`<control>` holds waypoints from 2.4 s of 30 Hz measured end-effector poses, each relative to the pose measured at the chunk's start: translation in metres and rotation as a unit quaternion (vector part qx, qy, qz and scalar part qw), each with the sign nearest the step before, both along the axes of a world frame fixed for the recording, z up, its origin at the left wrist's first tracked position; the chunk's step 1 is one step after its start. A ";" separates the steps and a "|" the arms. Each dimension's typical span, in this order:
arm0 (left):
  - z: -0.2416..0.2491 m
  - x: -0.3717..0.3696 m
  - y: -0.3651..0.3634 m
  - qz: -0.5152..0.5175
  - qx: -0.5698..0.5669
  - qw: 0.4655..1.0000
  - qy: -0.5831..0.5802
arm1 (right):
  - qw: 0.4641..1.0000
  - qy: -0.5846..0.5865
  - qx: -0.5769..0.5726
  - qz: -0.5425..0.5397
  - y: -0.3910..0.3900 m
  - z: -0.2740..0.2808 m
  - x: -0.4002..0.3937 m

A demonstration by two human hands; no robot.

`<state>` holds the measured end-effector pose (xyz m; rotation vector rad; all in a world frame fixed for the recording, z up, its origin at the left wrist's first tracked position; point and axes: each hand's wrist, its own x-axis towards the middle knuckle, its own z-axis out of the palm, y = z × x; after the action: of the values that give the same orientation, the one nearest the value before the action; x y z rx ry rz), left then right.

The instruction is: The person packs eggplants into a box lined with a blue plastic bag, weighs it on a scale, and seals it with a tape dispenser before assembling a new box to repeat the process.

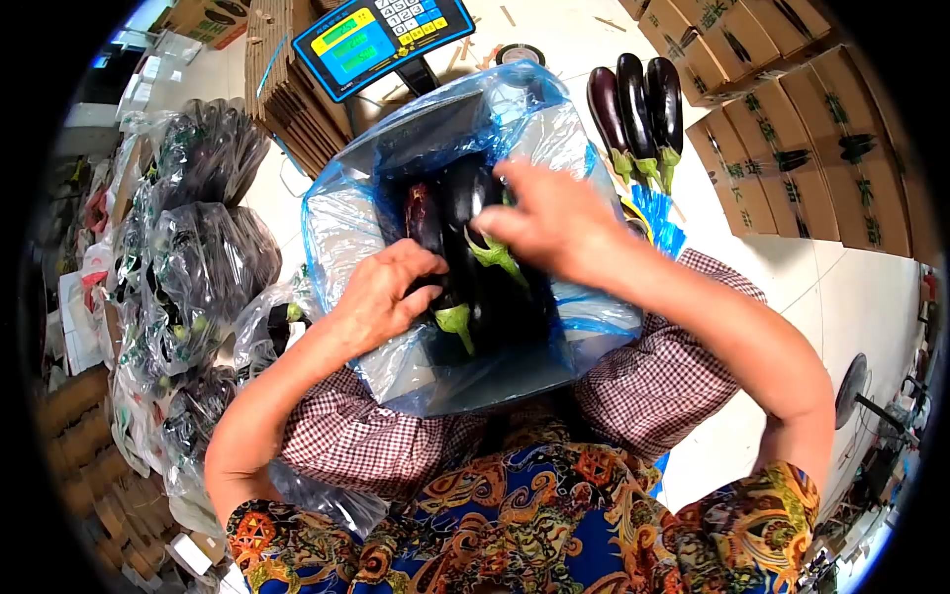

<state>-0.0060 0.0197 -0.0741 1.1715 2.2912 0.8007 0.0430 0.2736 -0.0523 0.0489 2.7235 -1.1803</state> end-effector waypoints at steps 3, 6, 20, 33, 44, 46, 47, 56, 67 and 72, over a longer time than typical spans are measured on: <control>0.001 0.002 0.007 -0.008 -0.012 0.999 0.030 | 0.999 -0.033 0.003 -0.016 -0.036 -0.056 -0.007; -0.025 0.006 -0.004 -0.093 -0.028 0.991 0.092 | 0.996 0.028 0.069 -0.056 -0.054 -0.091 -0.017; -0.047 0.026 0.007 -0.236 -0.169 0.902 0.321 | 0.902 -0.233 -0.346 -0.108 -0.017 -0.038 -0.022; 0.014 -0.028 -0.018 0.038 0.082 0.993 0.078 | 0.906 -0.268 -0.327 -0.029 0.006 0.003 0.030; 0.086 0.005 0.003 -0.003 0.081 0.985 0.154 | 0.979 -0.178 -0.088 0.047 -0.032 -0.043 0.023; 0.095 0.001 -0.006 0.018 0.076 0.984 0.162 | 0.984 -0.134 -0.116 0.020 -0.028 -0.047 0.033; 0.094 0.001 -0.010 0.022 0.077 0.983 0.164 | 0.985 -0.135 -0.106 0.012 -0.026 -0.047 0.037; 0.015 0.051 0.005 -0.153 -0.088 0.920 0.350 | 0.994 -0.066 -0.087 -0.027 -0.019 -0.021 0.062; -0.040 0.045 0.041 -0.346 -0.319 0.847 0.246 | 0.993 -0.042 -0.093 -0.052 -0.022 -0.030 0.066; -0.029 -0.025 0.035 -0.237 -0.270 0.932 0.039 | 0.991 -0.039 -0.116 -0.062 -0.014 -0.022 0.071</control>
<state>-0.0306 0.0544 -0.1034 1.4030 1.9602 -0.0586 0.1145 0.2593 -0.0742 0.2315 2.5289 -1.4889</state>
